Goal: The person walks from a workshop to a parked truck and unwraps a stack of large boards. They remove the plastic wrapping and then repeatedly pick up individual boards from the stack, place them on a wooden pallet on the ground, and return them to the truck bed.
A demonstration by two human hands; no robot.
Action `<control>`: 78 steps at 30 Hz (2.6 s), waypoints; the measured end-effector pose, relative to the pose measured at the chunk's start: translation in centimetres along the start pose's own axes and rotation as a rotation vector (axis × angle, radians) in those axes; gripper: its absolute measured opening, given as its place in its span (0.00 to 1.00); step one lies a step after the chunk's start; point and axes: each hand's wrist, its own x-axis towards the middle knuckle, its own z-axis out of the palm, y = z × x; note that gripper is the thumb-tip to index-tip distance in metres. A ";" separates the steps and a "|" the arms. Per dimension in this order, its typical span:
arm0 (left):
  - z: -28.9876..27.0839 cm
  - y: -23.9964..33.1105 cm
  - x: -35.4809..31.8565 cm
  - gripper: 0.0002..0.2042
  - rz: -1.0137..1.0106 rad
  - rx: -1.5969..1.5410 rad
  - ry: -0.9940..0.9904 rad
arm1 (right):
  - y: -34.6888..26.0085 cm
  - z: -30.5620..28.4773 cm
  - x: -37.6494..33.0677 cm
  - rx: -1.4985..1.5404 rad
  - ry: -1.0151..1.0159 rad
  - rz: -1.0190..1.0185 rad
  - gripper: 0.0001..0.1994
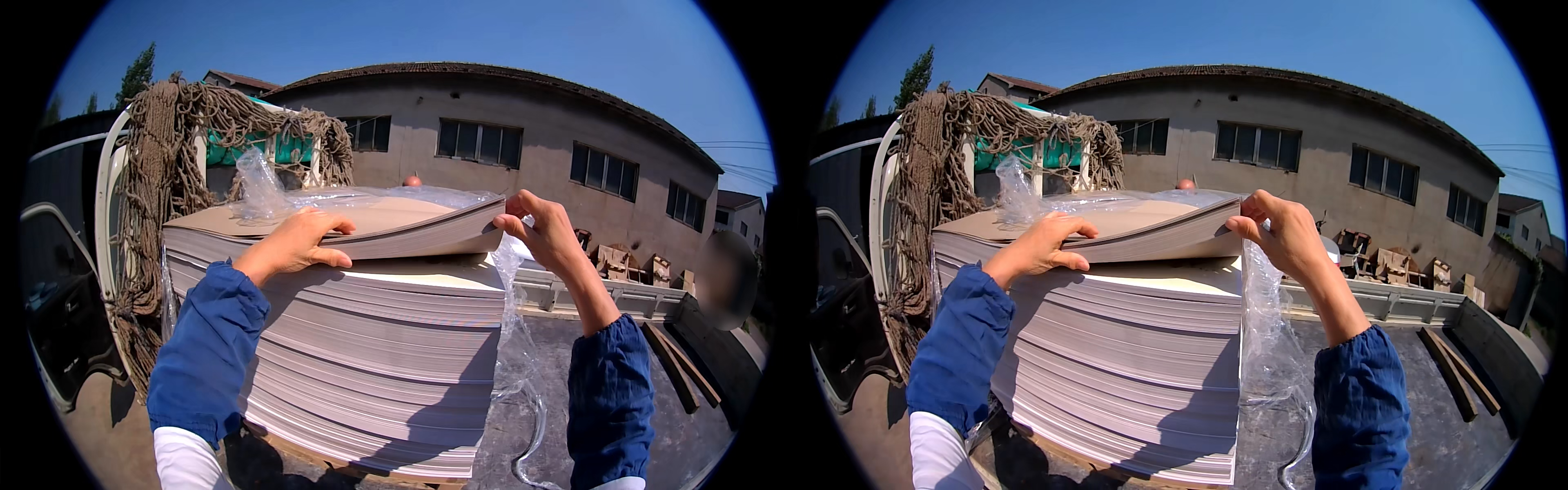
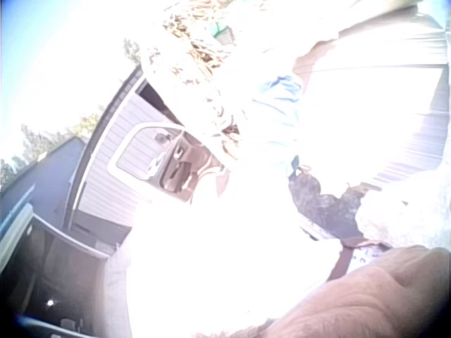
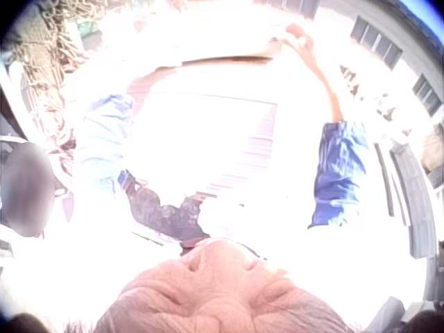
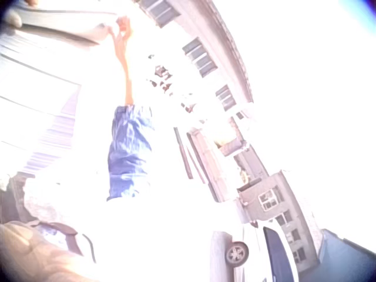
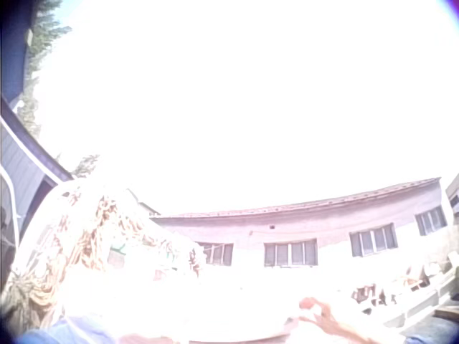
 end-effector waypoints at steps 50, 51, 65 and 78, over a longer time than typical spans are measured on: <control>0.0 -2.9 -3.9 0.20 0.004 0.238 0.088 | -9.5 6.3 1.9 -0.775 -0.339 -0.389 0.18; -0.5 -2.6 -4.0 0.19 0.004 0.258 0.077 | -9.4 6.5 2.1 -0.749 -0.344 -0.386 0.17; -5.2 7.9 -7.8 0.17 0.148 0.347 0.011 | -15.5 -2.7 -6.3 -0.791 -0.389 -0.388 0.21; -3.5 15.2 -11.3 0.21 0.228 0.521 0.514 | -14.1 -6.6 -15.6 -0.708 -0.144 -0.146 0.31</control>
